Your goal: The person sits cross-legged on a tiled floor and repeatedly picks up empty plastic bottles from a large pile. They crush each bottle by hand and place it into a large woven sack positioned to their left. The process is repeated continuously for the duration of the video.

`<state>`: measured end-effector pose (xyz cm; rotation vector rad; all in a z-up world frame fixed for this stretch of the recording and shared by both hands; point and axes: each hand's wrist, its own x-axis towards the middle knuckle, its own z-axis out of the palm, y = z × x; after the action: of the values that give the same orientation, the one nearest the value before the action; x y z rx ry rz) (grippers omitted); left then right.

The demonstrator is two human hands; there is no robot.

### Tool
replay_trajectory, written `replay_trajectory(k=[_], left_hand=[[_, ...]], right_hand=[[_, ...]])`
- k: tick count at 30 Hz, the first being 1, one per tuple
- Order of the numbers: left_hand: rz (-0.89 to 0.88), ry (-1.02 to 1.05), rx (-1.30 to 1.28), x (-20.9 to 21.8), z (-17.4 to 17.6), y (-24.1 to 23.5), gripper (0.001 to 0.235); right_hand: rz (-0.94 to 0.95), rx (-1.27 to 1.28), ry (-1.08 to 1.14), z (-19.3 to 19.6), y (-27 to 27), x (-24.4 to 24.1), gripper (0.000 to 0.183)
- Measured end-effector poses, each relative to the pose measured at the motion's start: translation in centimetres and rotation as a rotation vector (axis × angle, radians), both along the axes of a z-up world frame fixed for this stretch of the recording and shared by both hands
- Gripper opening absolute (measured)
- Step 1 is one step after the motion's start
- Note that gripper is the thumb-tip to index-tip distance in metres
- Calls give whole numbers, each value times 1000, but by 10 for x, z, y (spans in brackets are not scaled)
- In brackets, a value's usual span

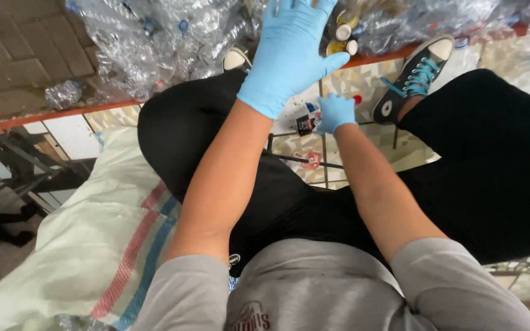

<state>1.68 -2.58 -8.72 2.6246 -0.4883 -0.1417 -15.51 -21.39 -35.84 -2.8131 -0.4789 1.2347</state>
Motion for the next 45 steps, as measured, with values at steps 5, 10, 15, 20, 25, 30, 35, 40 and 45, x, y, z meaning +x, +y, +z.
replay_trajectory(k=[5, 10, 15, 20, 25, 30, 35, 40, 45], left_hand=[[37, 61, 194, -6, 8, 4, 102], [1, 76, 215, -3, 11, 2, 106], [-69, 79, 200, -6, -29, 1, 101], [-137, 369, 300, -6, -49, 7, 116], [6, 94, -70, 4, -16, 7, 65], [44, 497, -913, -9, -23, -6, 68], [204, 377, -924, -40, 27, -20, 61], [372, 307, -1067, -48, 11, -25, 36], [553, 267, -857, -36, -5, -21, 24]], right_hand=[[53, 121, -396, -18, 15, -45, 39], [6, 165, -194, -22, -1, -21, 61], [-500, 793, -136, 53, 2, 73, 33], [-234, 802, -302, 152, -7, 157, 74], [-53, 858, -477, 275, -20, 182, 81], [-278, 1071, -409, 352, -30, 173, 72], [-317, 1147, -379, 384, -23, 155, 72], [-455, 1177, -475, 376, -6, 142, 52], [-508, 1128, -565, 341, 2, 158, 57]])
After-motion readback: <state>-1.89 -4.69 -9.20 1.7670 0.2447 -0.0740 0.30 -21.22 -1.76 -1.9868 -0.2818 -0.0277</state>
